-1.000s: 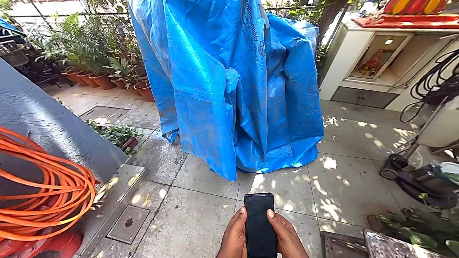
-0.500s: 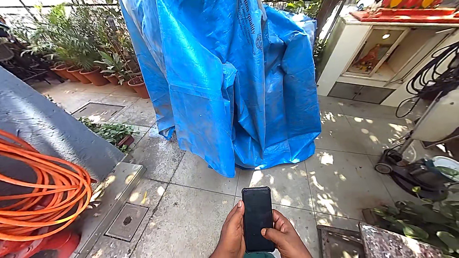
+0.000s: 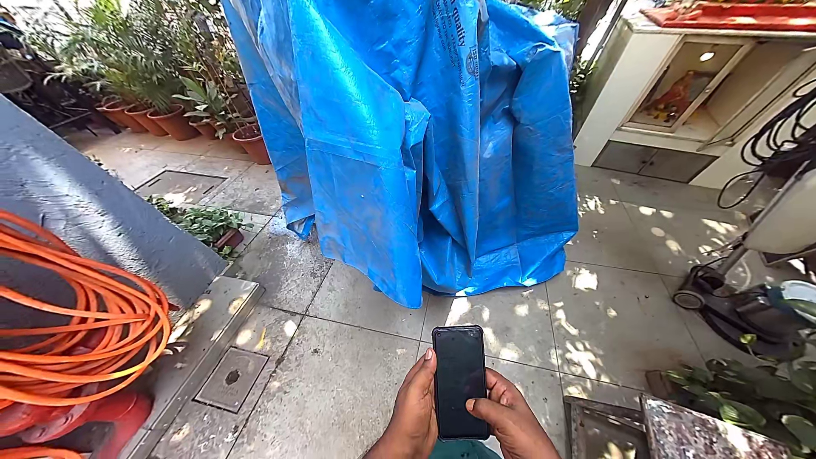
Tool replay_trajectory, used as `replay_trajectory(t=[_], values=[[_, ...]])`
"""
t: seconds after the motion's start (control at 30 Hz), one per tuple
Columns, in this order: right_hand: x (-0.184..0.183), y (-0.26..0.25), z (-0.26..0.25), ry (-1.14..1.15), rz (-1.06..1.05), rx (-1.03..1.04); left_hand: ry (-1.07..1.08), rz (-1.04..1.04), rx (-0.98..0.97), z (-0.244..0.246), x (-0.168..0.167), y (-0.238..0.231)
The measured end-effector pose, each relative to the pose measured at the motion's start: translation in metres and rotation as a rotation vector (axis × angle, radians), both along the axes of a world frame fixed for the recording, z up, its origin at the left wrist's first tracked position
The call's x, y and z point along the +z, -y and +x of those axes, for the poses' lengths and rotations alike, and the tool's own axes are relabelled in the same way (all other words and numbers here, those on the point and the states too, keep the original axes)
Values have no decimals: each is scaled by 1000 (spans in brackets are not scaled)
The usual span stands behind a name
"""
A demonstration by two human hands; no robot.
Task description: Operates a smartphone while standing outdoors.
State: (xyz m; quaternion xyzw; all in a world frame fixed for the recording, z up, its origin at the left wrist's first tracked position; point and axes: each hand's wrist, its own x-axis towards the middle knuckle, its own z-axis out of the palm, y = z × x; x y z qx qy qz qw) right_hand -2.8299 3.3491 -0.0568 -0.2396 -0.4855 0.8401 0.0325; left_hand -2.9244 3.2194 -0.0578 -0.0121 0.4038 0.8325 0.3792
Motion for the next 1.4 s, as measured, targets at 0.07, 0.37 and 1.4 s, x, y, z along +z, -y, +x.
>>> replay_trajectory(t=[0.07,0.37,1.4], values=[[-1,0,0,0,4,9,-6,-3,-5,0,0,1],[-3,1,0,-9,-6,28,-2,-8,-18,-1,-1,1],[-6,2,2,45,-73,-25,6,0,-37,2,-1,3]])
